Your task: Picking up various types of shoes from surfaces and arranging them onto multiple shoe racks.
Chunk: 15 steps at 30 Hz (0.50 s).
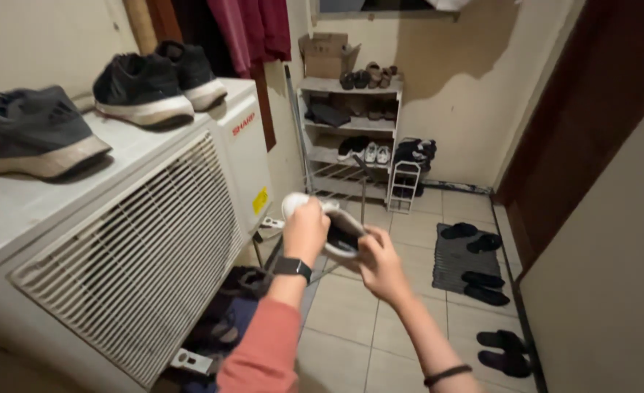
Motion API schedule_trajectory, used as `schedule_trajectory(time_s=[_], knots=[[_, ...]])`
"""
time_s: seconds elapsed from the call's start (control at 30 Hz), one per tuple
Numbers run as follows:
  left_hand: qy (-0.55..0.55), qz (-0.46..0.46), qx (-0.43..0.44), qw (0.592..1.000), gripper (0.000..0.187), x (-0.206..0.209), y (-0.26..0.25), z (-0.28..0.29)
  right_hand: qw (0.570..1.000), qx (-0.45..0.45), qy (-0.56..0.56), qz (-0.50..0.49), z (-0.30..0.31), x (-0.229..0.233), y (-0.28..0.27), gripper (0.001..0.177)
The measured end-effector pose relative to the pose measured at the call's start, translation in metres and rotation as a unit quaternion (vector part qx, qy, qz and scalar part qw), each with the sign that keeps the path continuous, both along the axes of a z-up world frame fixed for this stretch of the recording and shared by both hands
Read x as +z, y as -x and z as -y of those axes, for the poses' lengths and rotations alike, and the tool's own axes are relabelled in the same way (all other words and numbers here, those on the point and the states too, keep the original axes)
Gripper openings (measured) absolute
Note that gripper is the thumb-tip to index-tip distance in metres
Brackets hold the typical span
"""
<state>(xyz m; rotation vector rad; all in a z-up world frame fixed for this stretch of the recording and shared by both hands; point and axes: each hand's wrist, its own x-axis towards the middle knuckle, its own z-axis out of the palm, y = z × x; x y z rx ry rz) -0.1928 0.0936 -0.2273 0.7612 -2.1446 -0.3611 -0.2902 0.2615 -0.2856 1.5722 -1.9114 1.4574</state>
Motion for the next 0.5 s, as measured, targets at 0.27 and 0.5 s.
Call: schedule_trajectory(time_s=[0.27,0.5], knots=[[-0.167,-0.019,0.042,0.985,0.019,-0.140,-0.026,-0.021,0.970,0.050,-0.171,0.167,-0.019,-0.104,-0.002,0.047],[-0.367,-0.001,0.086,0.926,0.015,-0.217,-0.069,-0.051,0.935,0.093,-0.269,0.212,-0.017,-0.188,-0.014,0.038]])
